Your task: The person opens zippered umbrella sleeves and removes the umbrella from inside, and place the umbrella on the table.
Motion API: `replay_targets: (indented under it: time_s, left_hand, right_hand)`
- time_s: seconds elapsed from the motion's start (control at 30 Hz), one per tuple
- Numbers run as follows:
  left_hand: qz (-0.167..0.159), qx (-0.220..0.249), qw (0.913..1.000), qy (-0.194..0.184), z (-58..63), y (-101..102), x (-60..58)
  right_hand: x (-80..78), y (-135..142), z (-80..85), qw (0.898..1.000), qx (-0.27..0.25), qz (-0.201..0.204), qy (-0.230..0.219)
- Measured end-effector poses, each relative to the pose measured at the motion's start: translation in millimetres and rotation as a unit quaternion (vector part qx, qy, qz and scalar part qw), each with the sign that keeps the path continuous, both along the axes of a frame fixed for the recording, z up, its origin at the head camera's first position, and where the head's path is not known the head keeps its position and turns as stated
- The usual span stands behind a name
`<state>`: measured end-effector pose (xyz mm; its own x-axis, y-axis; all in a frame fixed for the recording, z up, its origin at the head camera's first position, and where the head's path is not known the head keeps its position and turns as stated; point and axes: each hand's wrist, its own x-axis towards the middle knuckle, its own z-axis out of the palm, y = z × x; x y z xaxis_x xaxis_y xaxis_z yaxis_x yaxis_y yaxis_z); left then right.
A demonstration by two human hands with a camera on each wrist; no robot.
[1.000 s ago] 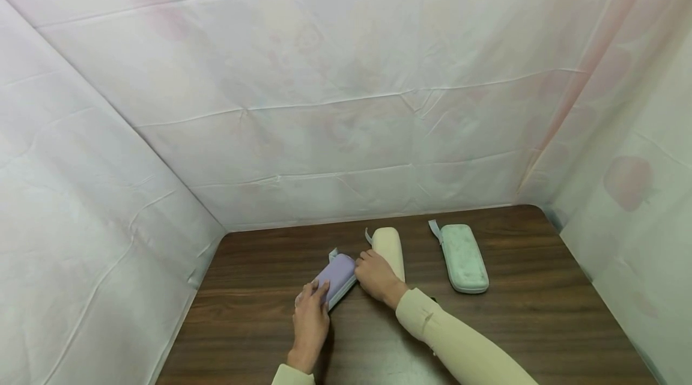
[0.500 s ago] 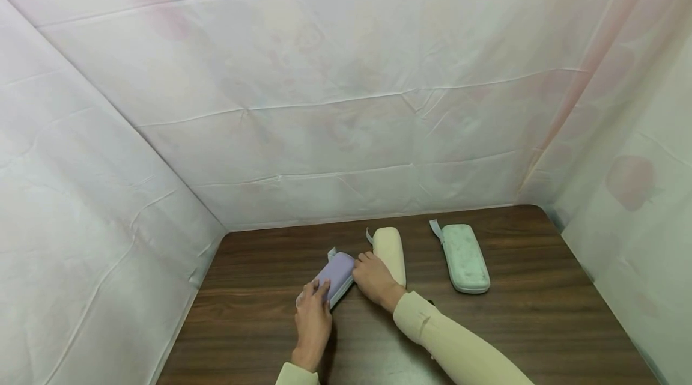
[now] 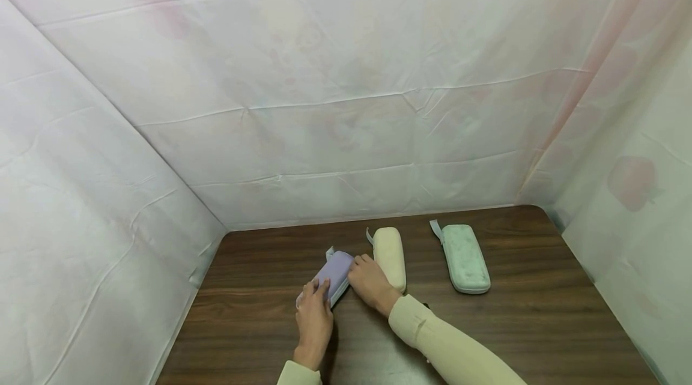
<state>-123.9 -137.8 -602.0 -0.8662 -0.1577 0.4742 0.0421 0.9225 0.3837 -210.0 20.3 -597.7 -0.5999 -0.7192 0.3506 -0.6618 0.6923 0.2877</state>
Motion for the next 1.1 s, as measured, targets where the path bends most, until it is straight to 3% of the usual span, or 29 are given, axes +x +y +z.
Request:
replay_targets:
  time_s: [1.1]
  left_hand:
    - [0.029, 0.004, 0.9995, -0.009, 4.4, 8.6, -1.9]
  right_hand:
    - [16.1, -16.2, 7.7, 0.999, 0.028, 0.009, -0.036]
